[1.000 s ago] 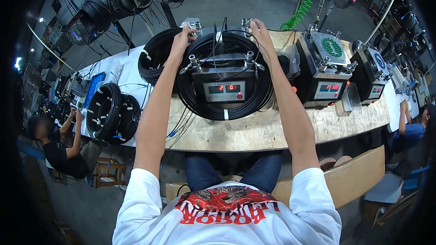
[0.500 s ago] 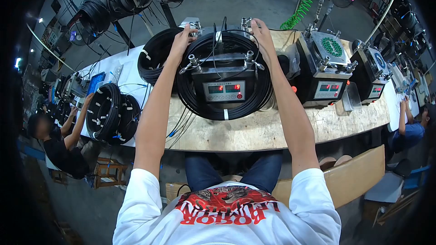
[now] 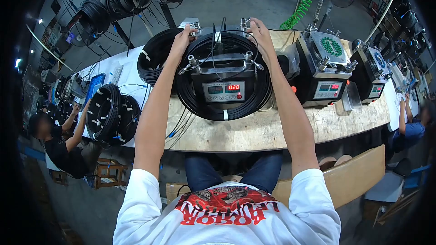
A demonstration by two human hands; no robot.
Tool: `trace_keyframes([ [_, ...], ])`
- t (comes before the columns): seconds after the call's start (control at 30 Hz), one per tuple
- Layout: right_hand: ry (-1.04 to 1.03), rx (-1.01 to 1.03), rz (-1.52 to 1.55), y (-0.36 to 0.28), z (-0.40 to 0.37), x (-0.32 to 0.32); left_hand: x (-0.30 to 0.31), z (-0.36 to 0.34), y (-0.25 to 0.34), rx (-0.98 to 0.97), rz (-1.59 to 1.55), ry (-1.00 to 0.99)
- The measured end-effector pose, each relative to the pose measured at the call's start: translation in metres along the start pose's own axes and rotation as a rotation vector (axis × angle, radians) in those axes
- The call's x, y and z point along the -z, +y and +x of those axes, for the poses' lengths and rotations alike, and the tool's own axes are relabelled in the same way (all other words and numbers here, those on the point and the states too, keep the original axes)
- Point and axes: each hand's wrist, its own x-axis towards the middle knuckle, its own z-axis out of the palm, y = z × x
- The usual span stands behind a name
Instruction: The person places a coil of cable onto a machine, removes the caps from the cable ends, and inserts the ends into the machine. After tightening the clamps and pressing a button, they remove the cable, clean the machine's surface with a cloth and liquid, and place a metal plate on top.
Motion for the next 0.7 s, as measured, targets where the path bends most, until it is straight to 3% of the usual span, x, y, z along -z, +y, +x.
trace_keyframes([
  [0.47, -0.030, -0.015, 0.002, -0.0021, -0.0005, -0.0012, -0.0013, -0.0055, 0.0055, 0.049, 0.015, 0.019],
  [0.7, -0.037, -0.016, 0.052, -0.0012, 0.0008, -0.0019, -0.0038, -0.0090, 0.0071, -0.029, 0.011, 0.048],
])
